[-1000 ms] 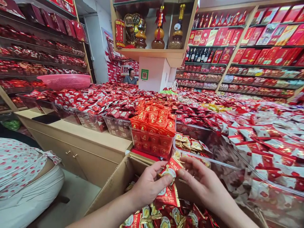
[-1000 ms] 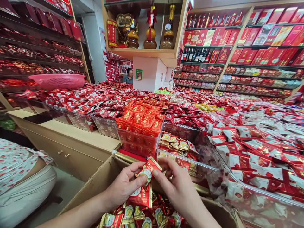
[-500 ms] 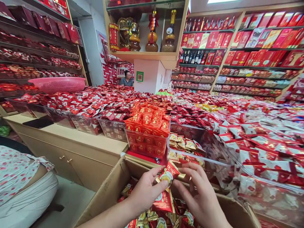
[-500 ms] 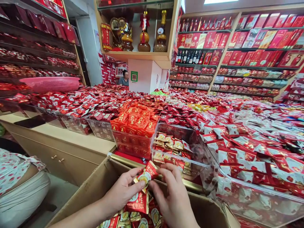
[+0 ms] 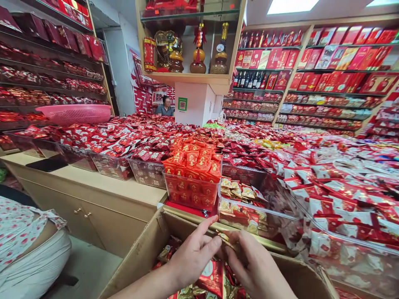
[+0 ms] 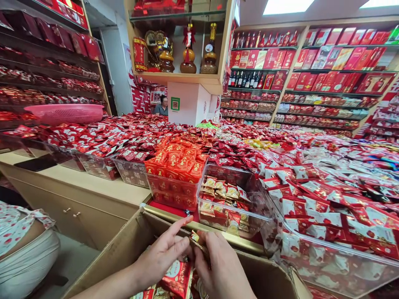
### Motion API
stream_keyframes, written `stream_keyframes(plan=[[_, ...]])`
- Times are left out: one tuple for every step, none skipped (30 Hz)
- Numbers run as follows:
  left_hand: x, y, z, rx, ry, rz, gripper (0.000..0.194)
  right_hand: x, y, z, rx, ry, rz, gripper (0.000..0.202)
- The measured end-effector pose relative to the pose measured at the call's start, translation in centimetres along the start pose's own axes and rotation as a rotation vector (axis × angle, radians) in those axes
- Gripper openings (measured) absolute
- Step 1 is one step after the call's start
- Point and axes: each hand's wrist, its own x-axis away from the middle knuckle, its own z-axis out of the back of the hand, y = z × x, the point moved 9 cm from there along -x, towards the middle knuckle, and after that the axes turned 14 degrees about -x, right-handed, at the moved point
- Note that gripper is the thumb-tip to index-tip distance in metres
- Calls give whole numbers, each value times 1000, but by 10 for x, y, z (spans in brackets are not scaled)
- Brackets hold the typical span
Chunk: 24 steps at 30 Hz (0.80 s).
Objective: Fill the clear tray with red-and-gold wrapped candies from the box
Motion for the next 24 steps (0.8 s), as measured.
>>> stream_keyframes(plan=[[-1,0,2,14,7,18,54,0,-2,6,0,35,0,3],[-2,-2,5,26,19,38,50,-2,-6,15,1,82,15,3],[-4,-3,8,37,33,54,47,-4,-12,27,8,143,46,3],[-5,-5,11,48,53,68,44,-8,-19,41,26,213,85,3],[-6,-7,14,58,71,79,42,-14,-26,55,58,282,125,7],[-7,-9,16,68,82,89,41,-22,-31,70,109,341,151,11],[-8,-11,17,78,90,95,40,-34,-32,82,174,372,152,14],[-9,-13,18,83,95,101,39,-49,-28,92,246,378,119,16],[-9,-15,18,82,95,109,39,-67,-18,98,327,351,51,13],[-9,-16,17,76,89,115,39,-85,-2,99,398,273,-41,10],[-8,-17,15,69,80,119,39,-102,17,100,460,202,-142,7],[-8,-18,14,65,70,121,39,-116,38,97,524,119,-236,5],[-7,-19,11,62,55,125,38,-127,58,93,584,32,-308,5],[-6,-20,9,61,42,131,37,-135,76,88,641,-42,-355,6],[-6,-21,8,59,32,140,34,-141,92,82,687,-104,-381,8],[-5,-23,6,57,23,151,32,-145,105,78,721,-147,-392,9],[-5,-25,5,53,13,161,30,-148,115,74,742,-172,-395,9],[-4,-26,4,48,3,167,28,-148,124,71,753,-184,-396,9],[-4,-27,3,43,-4,167,27,-148,131,68,755,-188,-400,9],[-4,-27,3,40,-10,162,26,-146,136,66,758,-197,-402,9],[-5,-28,2,38,-18,153,26,-145,140,64,758,-209,-401,10],[-5,-29,2,36,-22,144,25,-142,143,61,755,-224,-400,10],[-5,-30,2,35,-27,135,25,-140,146,59,751,-242,-399,10],[-6,-31,2,34,-32,127,24,-137,148,57,745,-260,-401,9]])
